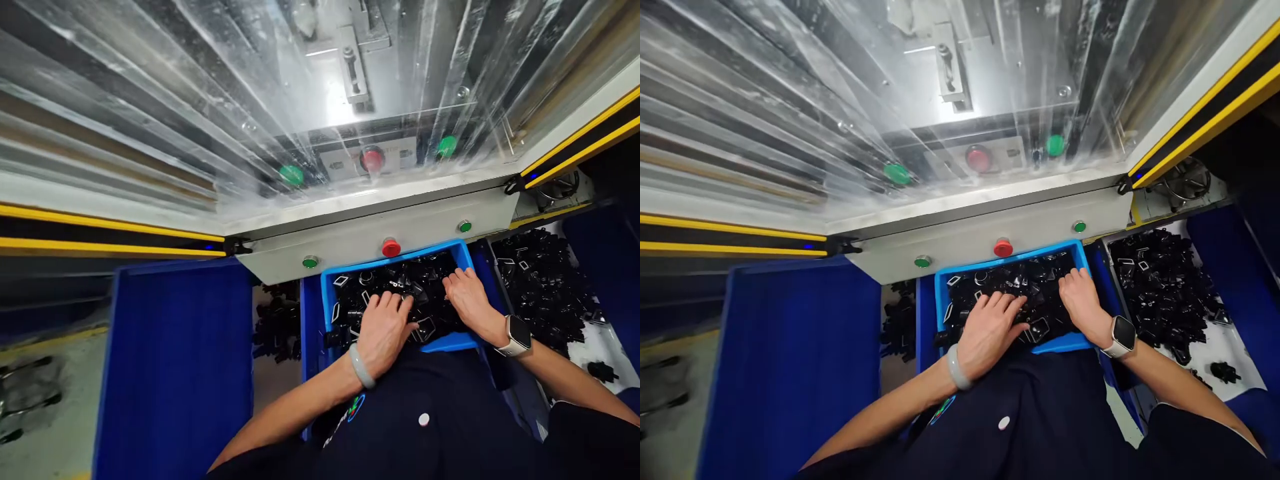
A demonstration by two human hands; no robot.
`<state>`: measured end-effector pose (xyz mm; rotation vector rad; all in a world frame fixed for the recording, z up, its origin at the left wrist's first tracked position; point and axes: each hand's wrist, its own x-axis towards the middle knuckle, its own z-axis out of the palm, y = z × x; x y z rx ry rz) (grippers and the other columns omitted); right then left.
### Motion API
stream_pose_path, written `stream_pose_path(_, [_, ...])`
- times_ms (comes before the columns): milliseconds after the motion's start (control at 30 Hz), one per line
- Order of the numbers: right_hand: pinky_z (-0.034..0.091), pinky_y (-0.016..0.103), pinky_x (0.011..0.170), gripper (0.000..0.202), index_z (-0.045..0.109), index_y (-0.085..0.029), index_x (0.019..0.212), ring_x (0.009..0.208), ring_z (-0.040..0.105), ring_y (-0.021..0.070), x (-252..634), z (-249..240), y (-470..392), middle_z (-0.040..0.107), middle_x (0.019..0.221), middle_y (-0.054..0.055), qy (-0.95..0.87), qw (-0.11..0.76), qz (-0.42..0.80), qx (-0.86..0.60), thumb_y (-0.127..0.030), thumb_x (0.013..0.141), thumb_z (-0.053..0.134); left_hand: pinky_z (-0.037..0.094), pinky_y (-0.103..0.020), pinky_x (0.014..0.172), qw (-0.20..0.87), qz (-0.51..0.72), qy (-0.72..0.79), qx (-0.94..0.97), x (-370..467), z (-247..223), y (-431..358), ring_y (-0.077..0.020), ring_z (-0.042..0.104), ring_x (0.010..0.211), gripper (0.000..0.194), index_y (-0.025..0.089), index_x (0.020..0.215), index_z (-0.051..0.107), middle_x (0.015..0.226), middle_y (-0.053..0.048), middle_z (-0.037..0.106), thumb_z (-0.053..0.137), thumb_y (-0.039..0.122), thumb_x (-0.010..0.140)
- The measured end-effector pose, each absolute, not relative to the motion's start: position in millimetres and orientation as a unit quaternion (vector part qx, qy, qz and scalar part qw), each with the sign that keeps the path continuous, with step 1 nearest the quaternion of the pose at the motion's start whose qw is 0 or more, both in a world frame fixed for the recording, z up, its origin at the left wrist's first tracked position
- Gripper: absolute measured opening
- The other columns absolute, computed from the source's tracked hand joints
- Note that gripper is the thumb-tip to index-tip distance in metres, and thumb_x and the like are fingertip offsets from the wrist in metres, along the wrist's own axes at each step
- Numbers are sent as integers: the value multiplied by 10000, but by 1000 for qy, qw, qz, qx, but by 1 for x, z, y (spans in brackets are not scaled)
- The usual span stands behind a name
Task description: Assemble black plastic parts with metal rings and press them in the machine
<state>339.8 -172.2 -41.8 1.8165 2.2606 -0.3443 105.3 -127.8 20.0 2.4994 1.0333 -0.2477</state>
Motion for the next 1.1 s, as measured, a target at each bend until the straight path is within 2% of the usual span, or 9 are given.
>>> stream_pose_path(100, [363, 404, 838, 128, 634, -164, 923, 872, 508, 261, 342, -35, -171, 635, 857, 101, 763, 101, -127, 626, -73, 921, 544, 507, -488, 908, 186, -147, 408, 882, 101, 18, -122, -339, 648, 1050, 369, 64, 1092, 749, 1106, -186, 707, 746, 407, 955])
stream_pose_path(267, [371, 345, 784, 118, 640, -192, 952, 948, 565, 237, 341, -20, -166, 662, 967, 80, 741, 53, -165, 649, -114, 962, 553, 510, -540, 924, 259, -159, 393, 868, 93, 16, -116, -335, 650, 1073, 167, 139, 874, 732, 1141, -130, 700, 722, 280, 962])
stream_pose_path(333, [374, 313, 731, 116, 649, -203, 956, 925, 602, 211, 342, -13, -162, 683, 958, 61, 729, 35, -185, 658, -130, 984, 564, 521, -530, 926, 310, -103, 406, 854, 89, 16, -117, -309, 655, 1059, 54, 163, 911, 703, 1149, -102, 694, 673, 172, 956])
stream_pose_path(400, [384, 282, 691, 73, 664, -228, 1012, 857, 638, 176, 344, -4, -157, 710, 915, 24, 722, 20, -206, 660, -207, 1016, 595, 536, -497, 970, 390, 1, 418, 820, 83, 18, -117, -279, 658, 1121, 101, 188, 1000, 667, 1257, -103, 667, 601, 121, 964])
stream_pose_path(533, [502, 268, 741, 166, 684, -274, 1069, 817, 713, 156, 350, 15, -146, 770, 938, -21, 647, -123, -372, 654, -425, 1019, 639, 561, -411, 1023, 585, 197, 420, 665, 79, 23, -112, -232, 677, 1171, 57, 209, 1052, 606, 1300, -119, 661, 583, 232, 1005])
stream_pose_path(600, [561, 298, 799, 258, 701, -266, 1038, 860, 736, 176, 353, 20, -142, 782, 982, 0, 587, -207, -450, 641, -515, 985, 660, 577, -390, 1013, 624, 260, 443, 589, 82, 23, -109, -222, 696, 1121, 195, 208, 1099, 587, 1227, -108, 678, 686, 251, 937])
stream_pose_path(700, [600, 323, 805, 347, 703, -257, 1070, 843, 738, 183, 354, 21, -137, 780, 993, 26, 538, -268, -472, 645, -579, 940, 694, 561, -392, 1062, 575, 333, 484, 569, 86, 19, -104, -220, 674, 1152, 406, 209, 1192, 587, 1217, -94, 650, 735, 177, 816])
stream_pose_path(867, [595, 302, 724, 413, 675, -233, 1123, 756, 700, 162, 341, 29, -125, 743, 887, 21, 476, -338, -478, 656, -564, 890, 758, 554, -391, 1016, 475, 359, 506, 624, 87, 12, -102, -228, 663, 1112, 373, 205, 1108, 614, 1159, -81, 662, 645, 91, 754])
stream_pose_path(1100, [534, 295, 704, 262, 784, -273, 1017, 807, 652, 164, 303, 60, -101, 723, 941, 30, 586, -281, -462, 603, -511, 963, 690, 542, -334, 889, 405, 354, 465, 704, 94, 15, -98, -205, 648, 980, 395, 214, 1109, 573, 1049, -46, 657, 576, 12, 770])
